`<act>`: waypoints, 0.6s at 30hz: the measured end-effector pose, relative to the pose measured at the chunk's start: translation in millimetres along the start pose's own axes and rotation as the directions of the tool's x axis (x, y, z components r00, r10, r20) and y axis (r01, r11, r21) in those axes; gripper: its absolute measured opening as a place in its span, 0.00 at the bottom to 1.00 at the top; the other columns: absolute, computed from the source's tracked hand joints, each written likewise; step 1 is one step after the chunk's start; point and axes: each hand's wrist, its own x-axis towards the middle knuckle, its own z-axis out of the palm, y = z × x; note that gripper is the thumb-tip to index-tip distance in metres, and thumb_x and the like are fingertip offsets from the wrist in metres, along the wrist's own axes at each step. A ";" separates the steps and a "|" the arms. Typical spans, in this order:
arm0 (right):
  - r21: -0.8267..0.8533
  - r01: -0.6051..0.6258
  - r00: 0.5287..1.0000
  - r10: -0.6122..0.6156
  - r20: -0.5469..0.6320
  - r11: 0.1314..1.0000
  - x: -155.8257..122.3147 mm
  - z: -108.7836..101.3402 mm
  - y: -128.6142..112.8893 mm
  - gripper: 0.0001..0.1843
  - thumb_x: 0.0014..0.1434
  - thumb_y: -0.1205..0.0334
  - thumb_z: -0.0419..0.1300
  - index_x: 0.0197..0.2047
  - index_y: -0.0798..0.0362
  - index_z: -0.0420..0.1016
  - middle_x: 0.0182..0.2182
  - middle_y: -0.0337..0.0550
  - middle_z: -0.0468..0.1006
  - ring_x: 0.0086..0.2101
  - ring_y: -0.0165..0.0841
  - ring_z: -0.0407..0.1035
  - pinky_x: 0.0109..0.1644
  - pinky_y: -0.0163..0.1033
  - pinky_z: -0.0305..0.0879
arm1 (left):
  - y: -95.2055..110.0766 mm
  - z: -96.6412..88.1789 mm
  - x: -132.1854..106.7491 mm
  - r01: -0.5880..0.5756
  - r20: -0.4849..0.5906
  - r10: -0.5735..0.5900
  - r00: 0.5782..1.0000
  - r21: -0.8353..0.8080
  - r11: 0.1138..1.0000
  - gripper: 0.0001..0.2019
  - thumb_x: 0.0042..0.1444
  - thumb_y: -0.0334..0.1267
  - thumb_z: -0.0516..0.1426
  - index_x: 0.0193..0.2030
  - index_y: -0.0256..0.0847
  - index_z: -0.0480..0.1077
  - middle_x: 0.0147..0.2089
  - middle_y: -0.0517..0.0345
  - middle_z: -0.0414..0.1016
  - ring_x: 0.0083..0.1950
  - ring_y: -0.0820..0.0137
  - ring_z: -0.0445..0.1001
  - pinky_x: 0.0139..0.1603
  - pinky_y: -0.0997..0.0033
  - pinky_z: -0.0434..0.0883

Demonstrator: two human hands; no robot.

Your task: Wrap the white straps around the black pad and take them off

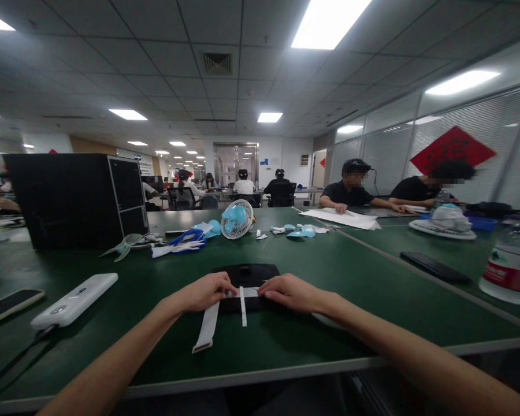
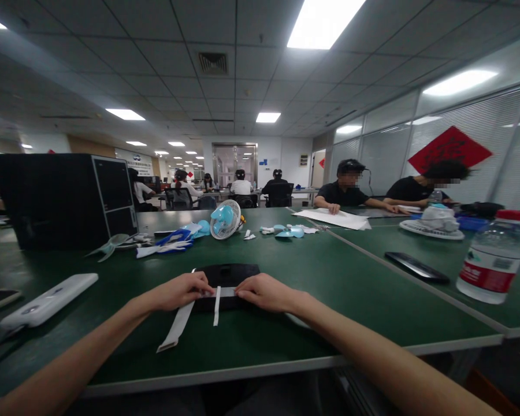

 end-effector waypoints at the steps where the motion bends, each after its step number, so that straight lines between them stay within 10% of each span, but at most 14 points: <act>1: 0.007 -0.004 1.000 0.004 -0.003 1.000 -2.2 -1.7 1.9 0.20 0.65 0.56 0.46 0.45 0.55 0.76 0.48 0.45 0.75 0.44 0.32 0.70 0.51 0.37 0.63 | -0.4 -0.5 -0.3 0.006 -0.004 -0.006 1.000 -0.007 1.000 0.15 0.58 0.34 0.50 0.49 0.50 0.71 0.49 0.60 0.66 0.48 0.70 0.67 0.50 0.70 0.64; 18: -0.034 -0.027 0.998 0.025 -0.052 0.999 -25.1 -13.5 29.9 0.14 0.59 0.61 0.55 0.40 0.55 0.80 0.41 0.45 0.77 0.39 0.31 0.71 0.47 0.36 0.64 | 3.8 -14.1 -8.1 0.180 0.021 -0.180 0.983 -0.011 0.984 0.09 0.52 0.34 0.53 0.39 0.41 0.72 0.42 0.57 0.71 0.41 0.68 0.70 0.41 0.70 0.66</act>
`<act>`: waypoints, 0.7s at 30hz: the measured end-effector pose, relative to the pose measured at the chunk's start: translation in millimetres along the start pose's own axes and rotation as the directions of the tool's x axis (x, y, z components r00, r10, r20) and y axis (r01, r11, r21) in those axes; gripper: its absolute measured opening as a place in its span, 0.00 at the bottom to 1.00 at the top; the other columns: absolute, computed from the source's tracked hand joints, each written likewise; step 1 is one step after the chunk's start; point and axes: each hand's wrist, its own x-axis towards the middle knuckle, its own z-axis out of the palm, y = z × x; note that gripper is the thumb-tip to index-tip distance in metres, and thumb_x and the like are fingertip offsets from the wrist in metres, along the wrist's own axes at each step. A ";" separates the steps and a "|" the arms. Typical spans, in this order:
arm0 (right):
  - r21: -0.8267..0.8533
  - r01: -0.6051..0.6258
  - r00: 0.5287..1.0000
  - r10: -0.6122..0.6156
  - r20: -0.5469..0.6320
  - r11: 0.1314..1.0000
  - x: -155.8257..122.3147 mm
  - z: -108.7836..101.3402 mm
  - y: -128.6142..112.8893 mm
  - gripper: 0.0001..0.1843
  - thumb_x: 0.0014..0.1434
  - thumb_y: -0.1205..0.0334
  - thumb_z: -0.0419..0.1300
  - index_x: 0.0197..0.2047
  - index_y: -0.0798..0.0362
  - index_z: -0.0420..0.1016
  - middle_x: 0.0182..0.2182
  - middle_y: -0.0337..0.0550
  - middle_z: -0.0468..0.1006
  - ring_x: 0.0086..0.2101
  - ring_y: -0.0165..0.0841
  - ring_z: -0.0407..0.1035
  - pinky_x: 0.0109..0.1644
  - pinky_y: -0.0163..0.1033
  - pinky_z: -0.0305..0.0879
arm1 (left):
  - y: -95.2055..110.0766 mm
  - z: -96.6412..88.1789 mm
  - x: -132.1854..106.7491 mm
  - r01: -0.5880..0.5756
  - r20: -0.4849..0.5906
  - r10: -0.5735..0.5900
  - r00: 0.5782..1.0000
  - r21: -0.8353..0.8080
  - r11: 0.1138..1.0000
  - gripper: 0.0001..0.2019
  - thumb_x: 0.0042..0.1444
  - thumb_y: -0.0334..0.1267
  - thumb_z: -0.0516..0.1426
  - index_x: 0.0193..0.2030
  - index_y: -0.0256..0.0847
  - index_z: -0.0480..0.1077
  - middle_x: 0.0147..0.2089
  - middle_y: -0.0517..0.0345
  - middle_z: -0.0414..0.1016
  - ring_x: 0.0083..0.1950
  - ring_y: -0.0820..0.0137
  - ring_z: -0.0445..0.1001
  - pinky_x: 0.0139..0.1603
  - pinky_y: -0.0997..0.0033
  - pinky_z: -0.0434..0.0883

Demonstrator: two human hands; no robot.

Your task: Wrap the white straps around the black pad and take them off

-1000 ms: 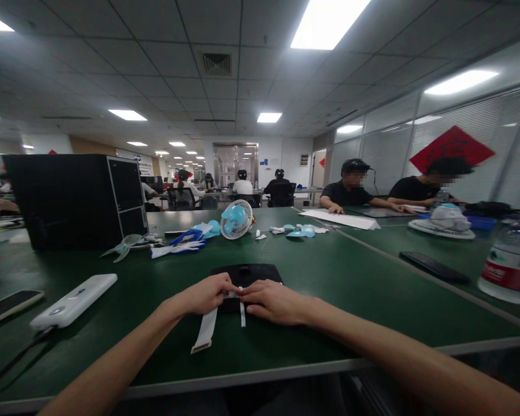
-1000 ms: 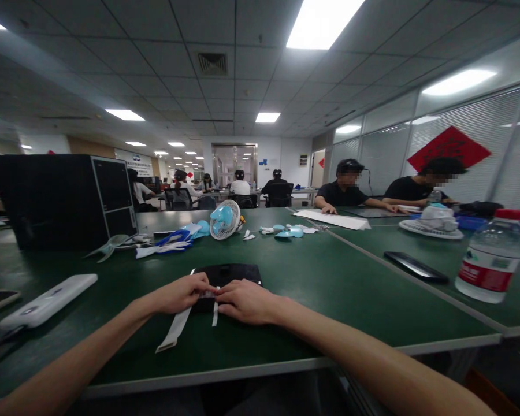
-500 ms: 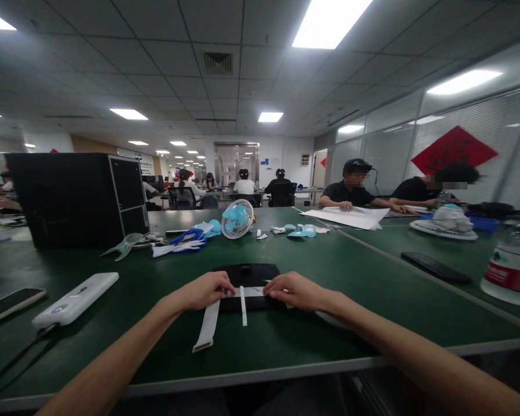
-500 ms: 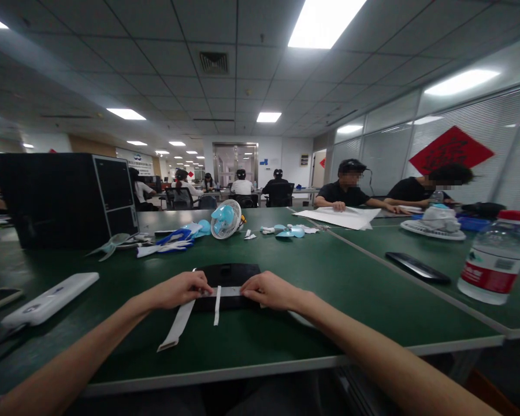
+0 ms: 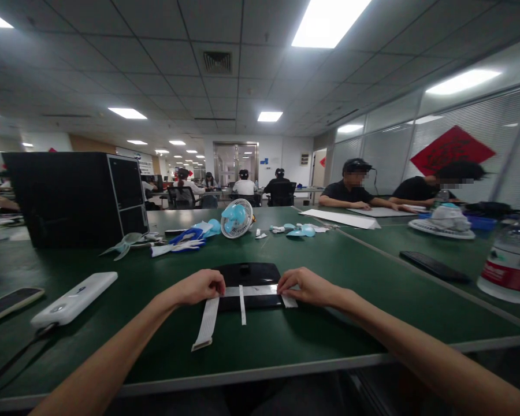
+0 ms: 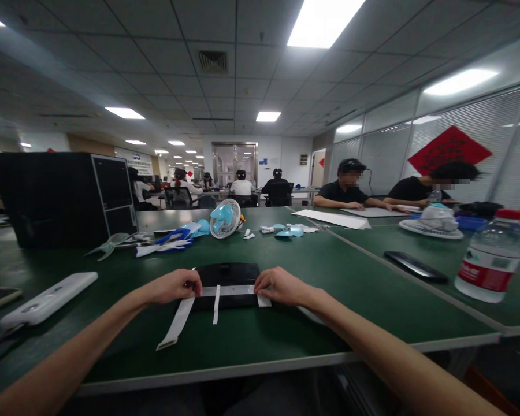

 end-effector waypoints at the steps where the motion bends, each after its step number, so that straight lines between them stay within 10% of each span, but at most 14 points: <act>1: 0.000 0.002 1.000 -0.002 -0.002 1.000 0.1 0.5 0.2 0.13 0.59 0.61 0.55 0.40 0.55 0.80 0.41 0.45 0.77 0.39 0.31 0.71 0.47 0.36 0.64 | 0.5 -0.2 -0.1 0.004 0.001 -0.004 1.000 0.000 1.000 0.09 0.52 0.34 0.53 0.39 0.41 0.72 0.42 0.57 0.71 0.42 0.68 0.70 0.41 0.70 0.66; 14: 0.086 -0.174 0.976 0.184 -0.117 0.981 7.9 2.2 7.1 0.13 0.57 0.57 0.56 0.42 0.53 0.77 0.42 0.44 0.73 0.39 0.31 0.68 0.44 0.37 0.65 | -44.2 -13.6 0.8 0.125 -0.166 -0.141 0.976 -0.101 0.987 0.15 0.56 0.45 0.50 0.44 0.41 0.71 0.47 0.57 0.74 0.47 0.67 0.71 0.47 0.69 0.67; 21: -0.031 -0.355 0.931 0.351 -0.104 0.934 32.2 4.3 32.4 0.25 0.53 0.56 0.58 0.54 0.55 0.71 0.44 0.47 0.73 0.40 0.35 0.68 0.44 0.39 0.64 | -60.8 -11.5 2.0 0.227 -0.122 -0.238 0.963 -0.099 0.969 0.36 0.48 0.59 0.54 0.60 0.39 0.59 0.61 0.49 0.63 0.56 0.60 0.65 0.52 0.66 0.65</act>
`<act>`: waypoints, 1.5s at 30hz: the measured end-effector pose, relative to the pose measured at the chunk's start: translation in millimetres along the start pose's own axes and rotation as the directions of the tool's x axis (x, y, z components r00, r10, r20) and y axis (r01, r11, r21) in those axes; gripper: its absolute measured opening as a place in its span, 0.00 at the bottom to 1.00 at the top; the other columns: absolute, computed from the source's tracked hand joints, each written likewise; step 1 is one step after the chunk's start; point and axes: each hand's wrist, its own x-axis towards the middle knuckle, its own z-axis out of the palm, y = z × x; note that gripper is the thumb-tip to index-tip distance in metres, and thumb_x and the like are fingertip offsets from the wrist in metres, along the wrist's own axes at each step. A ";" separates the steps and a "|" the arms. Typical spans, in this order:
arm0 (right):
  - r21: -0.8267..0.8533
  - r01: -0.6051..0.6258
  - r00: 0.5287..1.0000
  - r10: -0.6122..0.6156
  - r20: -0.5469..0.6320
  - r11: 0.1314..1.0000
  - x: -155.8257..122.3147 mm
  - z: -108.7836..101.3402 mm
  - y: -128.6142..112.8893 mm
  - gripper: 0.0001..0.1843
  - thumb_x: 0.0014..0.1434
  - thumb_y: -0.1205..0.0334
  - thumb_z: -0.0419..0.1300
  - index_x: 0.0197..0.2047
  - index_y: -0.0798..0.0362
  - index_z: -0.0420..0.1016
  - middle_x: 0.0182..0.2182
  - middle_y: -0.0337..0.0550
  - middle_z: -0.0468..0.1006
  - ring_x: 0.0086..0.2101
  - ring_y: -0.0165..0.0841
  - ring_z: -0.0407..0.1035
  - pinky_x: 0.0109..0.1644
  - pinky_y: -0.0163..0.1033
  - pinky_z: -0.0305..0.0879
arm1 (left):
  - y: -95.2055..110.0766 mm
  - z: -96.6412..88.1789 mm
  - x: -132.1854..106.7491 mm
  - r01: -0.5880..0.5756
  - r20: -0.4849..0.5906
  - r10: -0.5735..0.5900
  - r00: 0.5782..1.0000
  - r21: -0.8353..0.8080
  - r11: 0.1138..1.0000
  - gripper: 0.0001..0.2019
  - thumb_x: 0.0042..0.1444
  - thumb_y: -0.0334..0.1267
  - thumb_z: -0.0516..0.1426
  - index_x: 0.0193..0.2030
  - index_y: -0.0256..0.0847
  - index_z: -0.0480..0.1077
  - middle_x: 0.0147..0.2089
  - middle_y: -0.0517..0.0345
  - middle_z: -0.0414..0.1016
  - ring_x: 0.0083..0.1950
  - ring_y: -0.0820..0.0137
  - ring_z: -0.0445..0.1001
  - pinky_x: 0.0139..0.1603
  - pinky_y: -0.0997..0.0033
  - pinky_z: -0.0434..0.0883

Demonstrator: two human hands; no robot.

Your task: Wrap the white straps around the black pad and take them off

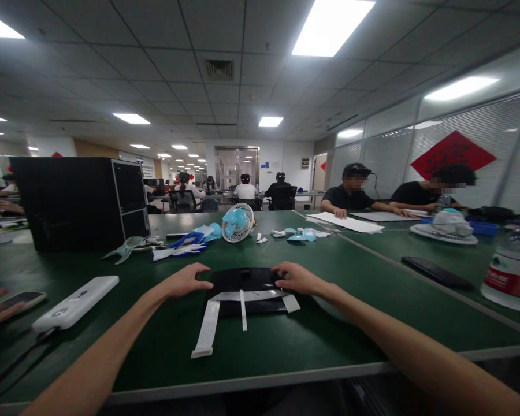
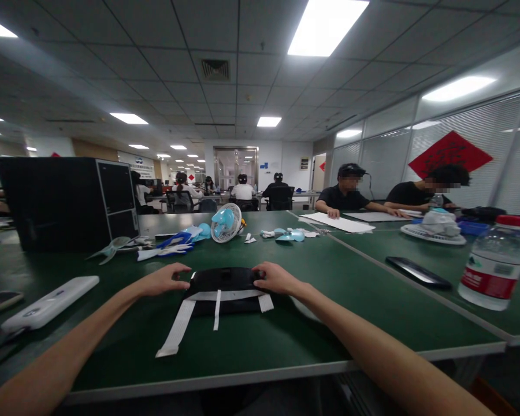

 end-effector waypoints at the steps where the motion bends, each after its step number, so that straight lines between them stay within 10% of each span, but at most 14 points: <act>1: -0.013 -0.006 1.000 0.007 0.018 1.000 2.6 0.1 0.9 0.27 0.53 0.55 0.58 0.55 0.56 0.69 0.44 0.48 0.74 0.40 0.35 0.68 0.45 0.39 0.64 | 0.5 1.9 0.3 -0.001 0.029 0.001 1.000 0.006 1.000 0.39 0.47 0.60 0.55 0.62 0.40 0.57 0.62 0.48 0.61 0.57 0.59 0.64 0.53 0.65 0.65; 9: -0.090 0.045 0.998 -0.041 0.041 0.995 8.9 -4.8 -0.6 0.25 0.52 0.52 0.59 0.51 0.56 0.73 0.43 0.48 0.75 0.40 0.36 0.69 0.43 0.37 0.64 | -5.2 10.2 7.6 -0.078 0.114 0.068 0.991 0.091 0.993 0.40 0.44 0.62 0.56 0.63 0.45 0.56 0.66 0.50 0.53 0.62 0.56 0.57 0.58 0.60 0.60; 19: -0.130 0.246 0.969 -0.243 0.045 0.960 64.8 16.8 -37.9 0.19 0.54 0.59 0.58 0.48 0.57 0.75 0.42 0.48 0.76 0.38 0.35 0.70 0.41 0.36 0.64 | -16.1 -0.1 6.6 0.065 -0.149 -0.029 0.988 0.243 0.968 0.21 0.55 0.47 0.50 0.51 0.40 0.69 0.54 0.50 0.71 0.55 0.60 0.67 0.54 0.64 0.64; 29: -0.225 0.257 0.966 -0.252 0.053 0.940 76.1 21.4 -46.2 0.15 0.54 0.58 0.60 0.42 0.56 0.77 0.38 0.47 0.78 0.37 0.34 0.70 0.38 0.33 0.62 | -42.6 1.2 14.4 0.146 -0.142 -0.105 0.984 0.325 0.934 0.20 0.52 0.47 0.52 0.49 0.42 0.71 0.53 0.49 0.72 0.53 0.61 0.69 0.52 0.65 0.65; 37: -0.297 -0.138 0.961 0.055 -0.271 0.945 28.5 -58.3 37.3 0.13 0.54 0.57 0.57 0.36 0.56 0.79 0.32 0.45 0.79 0.31 0.32 0.70 0.34 0.33 0.60 | -55.1 4.7 18.8 0.117 -0.107 -0.085 0.991 0.347 0.930 0.21 0.52 0.48 0.51 0.50 0.42 0.70 0.53 0.50 0.72 0.52 0.60 0.70 0.49 0.65 0.67; 45: -0.113 -0.691 0.668 0.570 -0.479 0.714 -96.0 -112.0 165.0 0.15 0.55 0.54 0.55 0.31 0.54 0.79 0.26 0.46 0.78 0.26 0.33 0.70 0.29 0.35 0.62 | -56.4 6.0 24.0 0.148 -0.091 -0.124 0.988 0.339 0.929 0.21 0.52 0.48 0.52 0.50 0.41 0.70 0.52 0.49 0.72 0.51 0.60 0.70 0.46 0.65 0.69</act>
